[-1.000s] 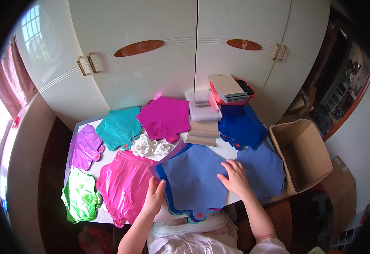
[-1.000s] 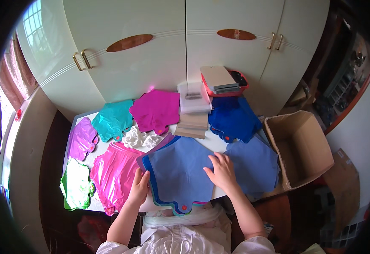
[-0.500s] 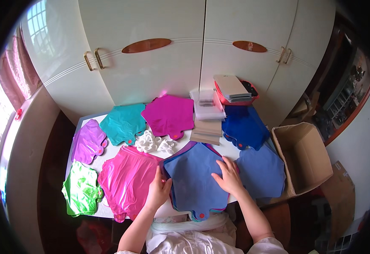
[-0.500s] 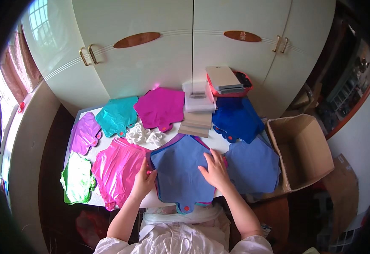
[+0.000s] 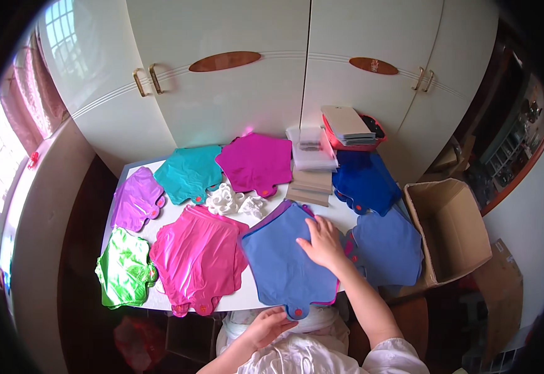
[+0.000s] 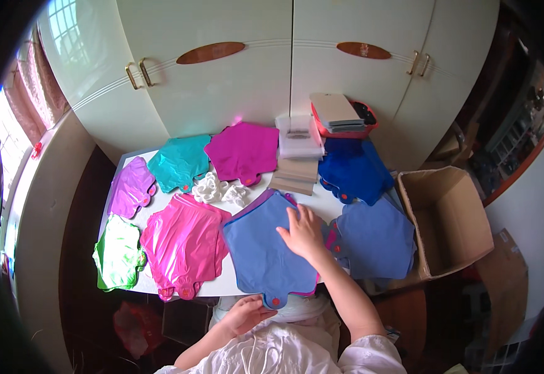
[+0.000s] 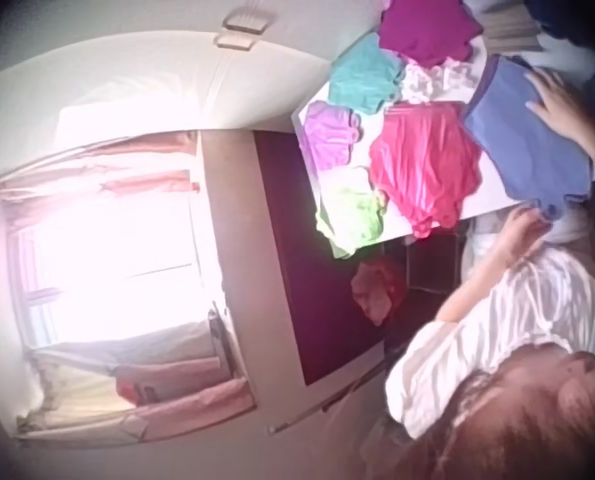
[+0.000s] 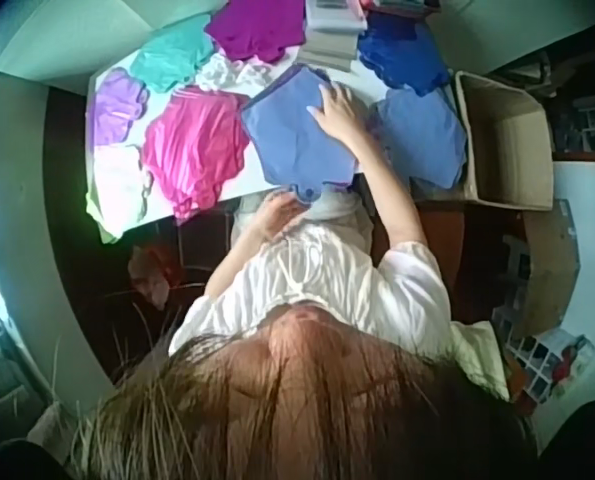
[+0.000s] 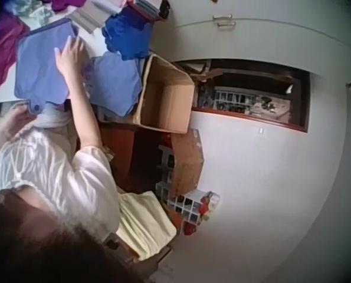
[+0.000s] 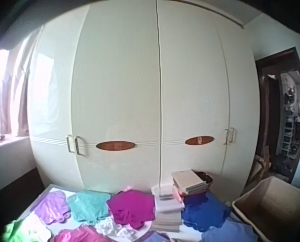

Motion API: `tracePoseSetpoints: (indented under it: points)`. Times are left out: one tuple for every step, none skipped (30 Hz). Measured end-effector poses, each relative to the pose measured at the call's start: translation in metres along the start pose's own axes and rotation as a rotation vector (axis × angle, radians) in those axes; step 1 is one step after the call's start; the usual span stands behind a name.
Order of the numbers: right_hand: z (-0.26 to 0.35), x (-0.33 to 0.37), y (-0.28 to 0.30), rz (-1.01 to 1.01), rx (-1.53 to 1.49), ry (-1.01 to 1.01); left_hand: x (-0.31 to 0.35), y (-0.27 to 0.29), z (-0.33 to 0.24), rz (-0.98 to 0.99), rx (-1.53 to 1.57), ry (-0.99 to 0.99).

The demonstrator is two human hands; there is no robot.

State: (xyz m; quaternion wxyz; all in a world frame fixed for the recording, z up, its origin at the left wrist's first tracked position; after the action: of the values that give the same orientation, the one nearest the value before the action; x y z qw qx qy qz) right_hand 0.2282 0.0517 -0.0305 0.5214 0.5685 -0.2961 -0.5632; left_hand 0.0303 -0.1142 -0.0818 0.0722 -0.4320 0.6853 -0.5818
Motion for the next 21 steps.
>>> tracePoseSetpoints:
  points:
    - [0.006, -0.001, 0.001, 0.003, -0.001, 0.003, -0.003, -0.007, 0.001, 0.006, 0.009, 0.037]
    - [0.007, -0.001, -0.002, -0.029, 0.016, 0.023, -0.007, -0.022, 0.000, 0.010, 0.014, 0.078]
    - [0.004, -0.001, -0.003, -0.006, -0.003, 0.013, -0.011, -0.035, 0.001, 0.015, 0.019, 0.119]
    - [0.007, -0.002, -0.001, 0.017, -0.026, 0.011, -0.012, -0.042, 0.002, -0.047, 0.024, 0.128]
    - [0.009, -0.003, 0.000, 0.041, -0.050, 0.009, -0.014, -0.043, 0.003, -0.062, 0.097, 0.153]
    - [0.007, -0.008, 0.004, 0.030, -0.067, 0.007, -0.015, -0.045, 0.003, -0.076, 0.170, 0.179]
    - [0.003, -0.010, 0.003, -0.016, -0.072, 0.037, -0.016, -0.045, 0.005, -0.092, 0.242, 0.210]
    - [-0.002, -0.011, 0.000, -0.061, -0.077, 0.067, -0.016, -0.045, 0.005, -0.081, 0.300, 0.228]
    - [-0.004, -0.012, -0.001, -0.106, -0.082, 0.097, -0.017, -0.045, 0.004, -0.070, 0.357, 0.245]
    - [-0.001, -0.011, 0.001, 0.034, -0.111, 0.079, -0.018, -0.045, 0.004, -0.057, 0.417, 0.258]
    - [0.001, -0.011, 0.001, 0.036, -0.126, 0.087, -0.020, -0.044, 0.005, -0.052, 0.459, 0.274]
    - [0.003, -0.010, 0.000, 0.039, -0.140, 0.095, -0.022, -0.040, 0.006, -0.047, 0.500, 0.289]
    - [0.005, -0.009, -0.001, 0.044, -0.154, 0.104, -0.025, -0.035, 0.008, -0.042, 0.544, 0.304]
    - [0.004, -0.010, -0.002, 0.063, -0.205, 0.107, -0.029, -0.027, 0.012, 0.004, 0.529, 0.298]
    - [0.000, -0.011, -0.002, 0.082, -0.256, 0.111, -0.034, -0.017, 0.017, 0.049, 0.513, 0.291]
    - [-0.002, -0.013, -0.002, 0.099, -0.308, 0.112, -0.034, -0.015, 0.019, 0.093, 0.495, 0.286]
    - [-0.004, -0.015, -0.001, 0.123, -0.353, 0.093, -0.031, -0.011, 0.022, 0.063, 0.443, 0.284]
    - [-0.005, -0.017, 0.000, 0.147, -0.399, 0.074, -0.028, -0.008, 0.024, 0.032, 0.391, 0.280]
    - [-0.006, -0.021, 0.002, 0.169, -0.440, 0.056, -0.024, -0.009, 0.024, 0.006, 0.336, 0.278]
    - [-0.006, -0.024, 0.006, 0.209, -0.461, 0.040, -0.019, -0.012, 0.026, -0.015, 0.187, 0.229]
    - [-0.007, -0.028, 0.006, 0.229, -0.527, 0.023, -0.012, -0.015, 0.028, -0.038, 0.039, 0.178]
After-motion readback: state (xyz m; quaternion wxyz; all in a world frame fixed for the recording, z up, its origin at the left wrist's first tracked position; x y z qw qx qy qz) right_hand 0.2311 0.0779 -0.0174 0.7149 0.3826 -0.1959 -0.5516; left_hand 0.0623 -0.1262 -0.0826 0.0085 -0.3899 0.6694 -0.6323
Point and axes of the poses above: each hand's wrist, its own x-axis away from the middle knuckle, its own y-axis out of the back of the hand, z = x × y, the point moved 2 cm from there along -x, towards the middle knuckle, and after that the axes turned 7 degrees about x, right-handed, at the moved point
